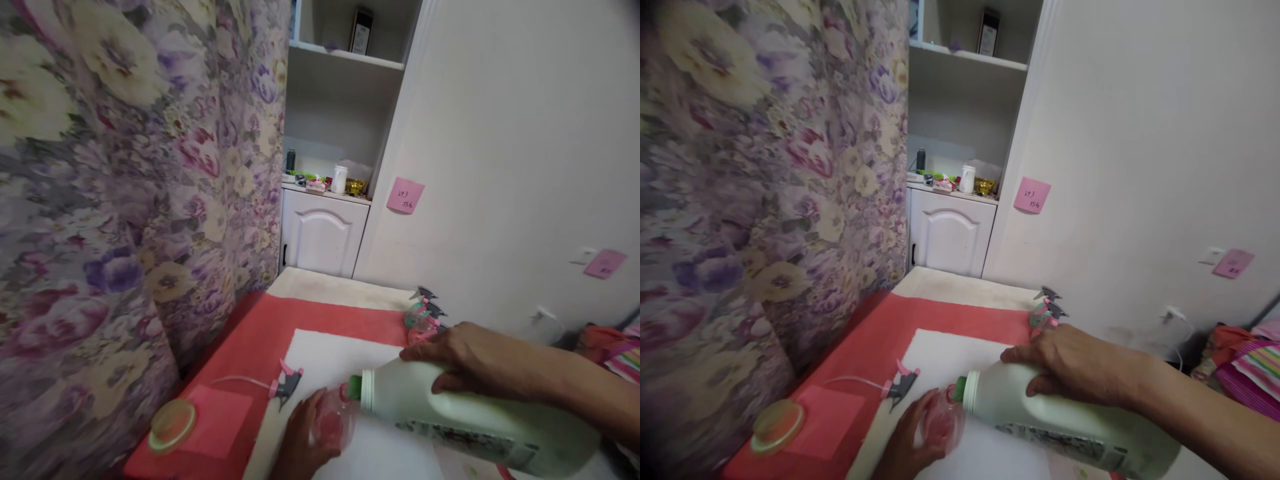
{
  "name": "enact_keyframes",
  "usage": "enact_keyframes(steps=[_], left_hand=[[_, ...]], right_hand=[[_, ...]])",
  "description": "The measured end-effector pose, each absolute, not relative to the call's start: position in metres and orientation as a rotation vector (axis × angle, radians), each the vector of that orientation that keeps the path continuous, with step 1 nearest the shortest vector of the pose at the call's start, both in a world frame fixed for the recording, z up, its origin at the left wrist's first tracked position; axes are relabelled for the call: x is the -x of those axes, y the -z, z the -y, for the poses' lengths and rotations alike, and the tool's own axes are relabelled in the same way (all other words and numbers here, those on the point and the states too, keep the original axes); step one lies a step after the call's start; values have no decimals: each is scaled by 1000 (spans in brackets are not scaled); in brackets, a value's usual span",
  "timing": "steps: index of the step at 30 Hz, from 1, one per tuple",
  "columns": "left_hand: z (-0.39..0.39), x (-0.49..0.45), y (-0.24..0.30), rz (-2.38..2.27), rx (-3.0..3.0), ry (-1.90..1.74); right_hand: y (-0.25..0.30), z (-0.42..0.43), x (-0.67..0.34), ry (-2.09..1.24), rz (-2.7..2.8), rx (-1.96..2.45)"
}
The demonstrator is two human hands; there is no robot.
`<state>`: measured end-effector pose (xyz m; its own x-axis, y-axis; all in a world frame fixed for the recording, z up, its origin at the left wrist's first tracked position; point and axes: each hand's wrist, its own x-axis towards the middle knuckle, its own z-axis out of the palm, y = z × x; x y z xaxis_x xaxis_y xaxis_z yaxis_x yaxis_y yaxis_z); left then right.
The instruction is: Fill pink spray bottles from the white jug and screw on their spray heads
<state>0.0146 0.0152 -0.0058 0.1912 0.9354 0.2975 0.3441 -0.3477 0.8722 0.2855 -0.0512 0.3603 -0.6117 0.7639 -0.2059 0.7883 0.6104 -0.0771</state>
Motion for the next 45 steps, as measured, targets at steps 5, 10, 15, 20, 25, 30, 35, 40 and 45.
enact_keyframes(steps=[5,10,15,20,25,30,35,40,45], left_hand=[[-13,-12,2,-1140,-1826,-1146],[-14,-9,2,-1166,-1858,-1127],[-16,-10,3,-1170,-1868,-1118],[-15,-12,-1,-1171,-1842,-1110],[-12,-13,-8,-1181,-1830,-1099],[-11,-12,-9,-1162,-1821,-1094],[-10,-12,-11,-1140,-1798,-1124],[-9,-12,-15,-1167,-1794,-1086],[-9,-11,-17,-1158,-1799,-1131]], right_hand=[[-362,53,-284,227,-2703,-1293],[-362,53,-285,238,-2704,-1298],[-361,51,-287,232,-2693,-1302],[-362,52,-287,250,-2702,-1290],[-360,52,-288,201,-2702,-1301],[-362,51,-287,229,-2683,-1314],[-363,52,-287,256,-2688,-1335],[-361,52,-288,244,-2711,-1316],[-361,52,-288,215,-2696,-1314]])
